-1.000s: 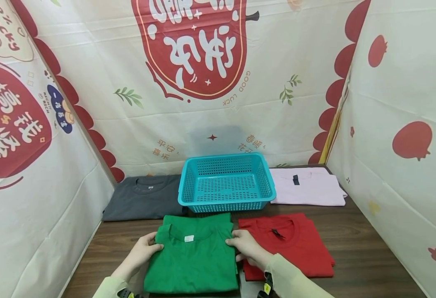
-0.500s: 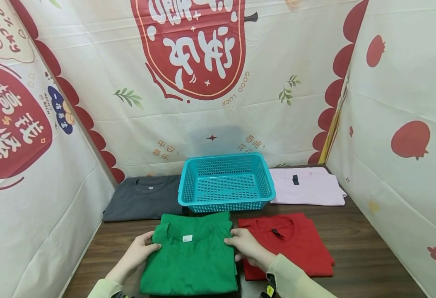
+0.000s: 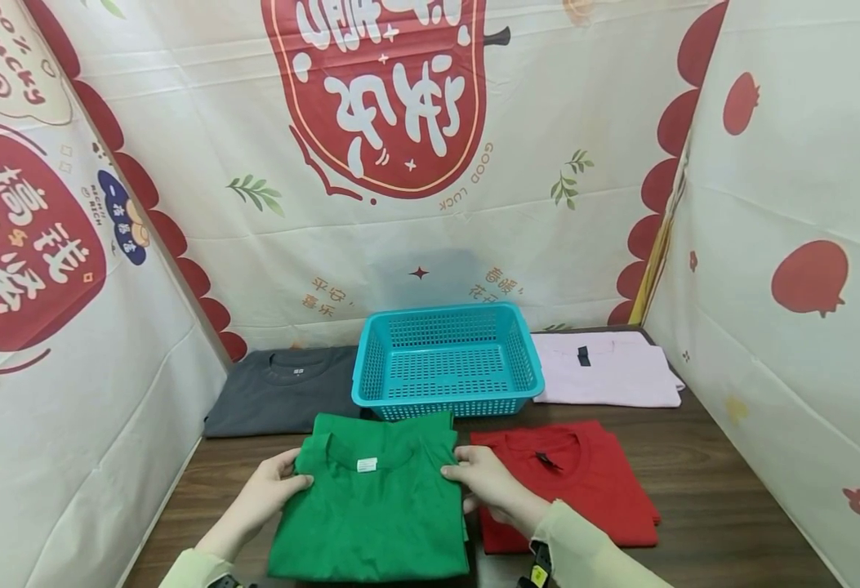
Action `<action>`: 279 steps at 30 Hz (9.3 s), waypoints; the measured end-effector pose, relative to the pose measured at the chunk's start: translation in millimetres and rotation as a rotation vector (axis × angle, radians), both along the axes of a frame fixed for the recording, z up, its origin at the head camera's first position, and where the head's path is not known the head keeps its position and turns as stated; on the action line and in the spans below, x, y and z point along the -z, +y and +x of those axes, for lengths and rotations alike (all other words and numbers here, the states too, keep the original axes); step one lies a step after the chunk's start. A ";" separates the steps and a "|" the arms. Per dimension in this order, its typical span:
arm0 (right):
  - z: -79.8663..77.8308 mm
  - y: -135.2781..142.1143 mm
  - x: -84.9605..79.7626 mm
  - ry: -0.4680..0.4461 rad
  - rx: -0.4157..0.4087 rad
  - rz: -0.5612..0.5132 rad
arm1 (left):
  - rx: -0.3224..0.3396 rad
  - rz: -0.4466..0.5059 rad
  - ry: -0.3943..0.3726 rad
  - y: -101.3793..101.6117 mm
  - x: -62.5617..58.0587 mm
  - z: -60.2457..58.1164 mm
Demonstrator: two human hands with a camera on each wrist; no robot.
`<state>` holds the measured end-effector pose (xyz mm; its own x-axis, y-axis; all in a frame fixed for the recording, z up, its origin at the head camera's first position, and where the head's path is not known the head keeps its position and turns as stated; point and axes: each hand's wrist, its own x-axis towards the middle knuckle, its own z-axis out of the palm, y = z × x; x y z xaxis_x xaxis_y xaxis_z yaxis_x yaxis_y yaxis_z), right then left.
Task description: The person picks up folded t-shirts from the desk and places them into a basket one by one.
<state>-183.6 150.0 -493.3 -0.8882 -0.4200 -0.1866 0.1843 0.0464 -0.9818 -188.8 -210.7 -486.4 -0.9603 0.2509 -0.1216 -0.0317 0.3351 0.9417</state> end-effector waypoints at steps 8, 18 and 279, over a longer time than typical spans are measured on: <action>-0.3 3.5 -7.5 0.000 -0.012 -0.025 | 0.004 0.013 0.005 2.2 -8.2 -1.8; 1.8 7.2 -16.7 0.016 -0.027 -0.067 | 0.004 0.009 0.015 5.5 -22.9 -2.5; -194.0 79.2 -54.6 0.062 0.341 0.224 | -0.249 -0.027 0.224 139.0 -36.1 -201.5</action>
<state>-377.6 229.2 -438.7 -0.9818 -0.0549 -0.1817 0.1668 0.2070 -0.9640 -390.3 -71.7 -450.3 -0.9953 0.0046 0.0962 0.0912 0.3677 0.9254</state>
